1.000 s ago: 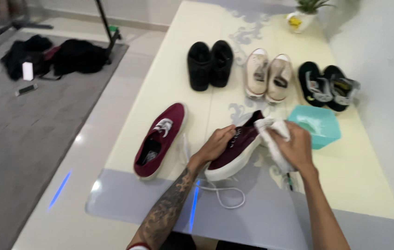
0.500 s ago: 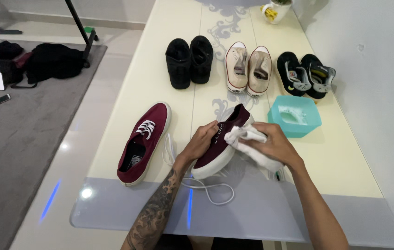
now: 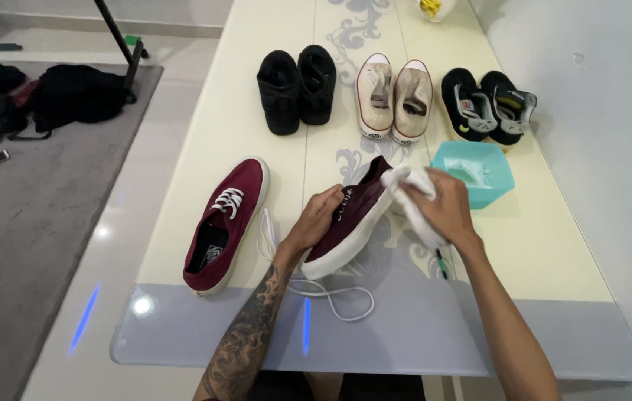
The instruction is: The person cleans a shoe by scrubbing the rubber sole with a toothbrush and then wiping the entire shoe with a white cloth, before threading a white lace into it.
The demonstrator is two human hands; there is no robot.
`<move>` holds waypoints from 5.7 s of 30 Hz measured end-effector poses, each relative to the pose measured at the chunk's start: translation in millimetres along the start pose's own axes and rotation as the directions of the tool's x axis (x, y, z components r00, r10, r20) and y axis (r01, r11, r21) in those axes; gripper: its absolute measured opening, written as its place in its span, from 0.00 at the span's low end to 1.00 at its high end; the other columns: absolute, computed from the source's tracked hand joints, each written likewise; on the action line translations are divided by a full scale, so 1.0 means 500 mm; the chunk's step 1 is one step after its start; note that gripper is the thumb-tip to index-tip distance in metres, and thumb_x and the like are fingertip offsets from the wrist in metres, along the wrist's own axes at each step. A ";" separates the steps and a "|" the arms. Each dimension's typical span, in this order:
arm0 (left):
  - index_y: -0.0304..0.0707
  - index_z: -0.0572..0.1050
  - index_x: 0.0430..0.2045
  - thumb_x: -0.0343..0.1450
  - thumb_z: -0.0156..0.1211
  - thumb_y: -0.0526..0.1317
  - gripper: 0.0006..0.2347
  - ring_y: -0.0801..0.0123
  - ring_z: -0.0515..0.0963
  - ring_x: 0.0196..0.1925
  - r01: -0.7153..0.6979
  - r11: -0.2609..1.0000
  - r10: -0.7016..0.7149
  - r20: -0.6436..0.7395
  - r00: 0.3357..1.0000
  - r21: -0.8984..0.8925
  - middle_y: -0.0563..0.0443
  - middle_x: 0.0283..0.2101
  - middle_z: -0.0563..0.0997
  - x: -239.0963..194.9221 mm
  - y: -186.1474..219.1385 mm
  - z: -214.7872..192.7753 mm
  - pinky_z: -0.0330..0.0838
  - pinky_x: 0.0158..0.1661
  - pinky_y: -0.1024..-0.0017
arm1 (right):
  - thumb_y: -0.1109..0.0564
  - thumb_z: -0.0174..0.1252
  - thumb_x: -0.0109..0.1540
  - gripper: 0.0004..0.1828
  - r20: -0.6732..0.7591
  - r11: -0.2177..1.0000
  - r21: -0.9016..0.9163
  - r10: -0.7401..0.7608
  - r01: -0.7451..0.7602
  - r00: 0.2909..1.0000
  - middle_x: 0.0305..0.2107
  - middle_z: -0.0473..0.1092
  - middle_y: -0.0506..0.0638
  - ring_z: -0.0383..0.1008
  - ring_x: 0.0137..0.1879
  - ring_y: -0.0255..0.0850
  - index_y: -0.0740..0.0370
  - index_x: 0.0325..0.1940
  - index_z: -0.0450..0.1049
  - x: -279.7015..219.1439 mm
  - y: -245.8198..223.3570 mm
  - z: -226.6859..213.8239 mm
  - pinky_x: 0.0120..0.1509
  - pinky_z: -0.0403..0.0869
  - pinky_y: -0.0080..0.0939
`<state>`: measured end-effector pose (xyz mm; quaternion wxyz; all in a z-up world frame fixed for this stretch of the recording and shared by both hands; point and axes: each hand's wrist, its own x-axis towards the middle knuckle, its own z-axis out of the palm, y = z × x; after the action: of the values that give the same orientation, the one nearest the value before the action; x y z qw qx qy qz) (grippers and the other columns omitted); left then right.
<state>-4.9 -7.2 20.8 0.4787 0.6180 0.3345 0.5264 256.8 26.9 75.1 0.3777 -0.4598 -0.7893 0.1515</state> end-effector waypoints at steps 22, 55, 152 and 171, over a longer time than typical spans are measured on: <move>0.43 0.69 0.24 0.78 0.39 0.41 0.13 0.77 0.60 0.29 0.073 0.995 -0.069 -0.062 0.996 0.061 0.61 0.23 0.62 -0.010 0.031 0.009 0.59 0.35 0.76 | 0.51 0.70 0.57 0.13 -0.071 0.984 0.124 0.136 -0.127 0.988 0.31 0.76 0.55 0.78 0.43 0.46 0.58 0.39 0.77 -0.036 -0.008 0.014 0.47 0.71 0.45; 0.41 0.70 0.23 0.77 0.38 0.41 0.14 0.72 0.63 0.29 -0.011 0.982 0.024 -0.065 0.998 0.186 0.57 0.22 0.64 -0.024 0.063 0.024 0.63 0.38 0.73 | 0.51 0.69 0.58 0.14 -0.123 0.931 0.326 0.213 -0.163 0.969 0.35 0.78 0.57 0.79 0.45 0.43 0.61 0.42 0.79 -0.051 -0.014 0.048 0.50 0.73 0.46; 0.37 0.71 0.28 0.77 0.39 0.42 0.13 0.68 0.69 0.34 -0.189 0.961 0.214 -0.109 0.971 0.201 0.48 0.25 0.70 -0.013 -0.070 -0.077 0.68 0.40 0.64 | 0.54 0.71 0.58 0.13 0.070 0.955 0.291 0.042 -0.061 0.997 0.30 0.75 0.55 0.69 0.40 0.37 0.62 0.42 0.79 -0.054 -0.177 0.098 0.43 0.70 0.42; 0.47 0.56 0.20 0.77 0.36 0.43 0.13 0.79 0.56 0.27 -0.131 0.962 0.165 -0.125 0.978 0.241 0.62 0.23 0.57 -0.047 0.009 -0.052 0.53 0.32 0.73 | 0.52 0.64 0.63 0.14 -0.009 0.990 0.129 0.049 -0.047 0.999 0.38 0.77 0.48 0.71 0.44 0.32 0.58 0.50 0.79 -0.049 -0.161 0.100 0.49 0.69 0.36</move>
<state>-35.8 -24.1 16.8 0.3371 0.6533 0.3800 0.5614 178.2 -30.9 77.8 0.4076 -0.4542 -0.7643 0.2085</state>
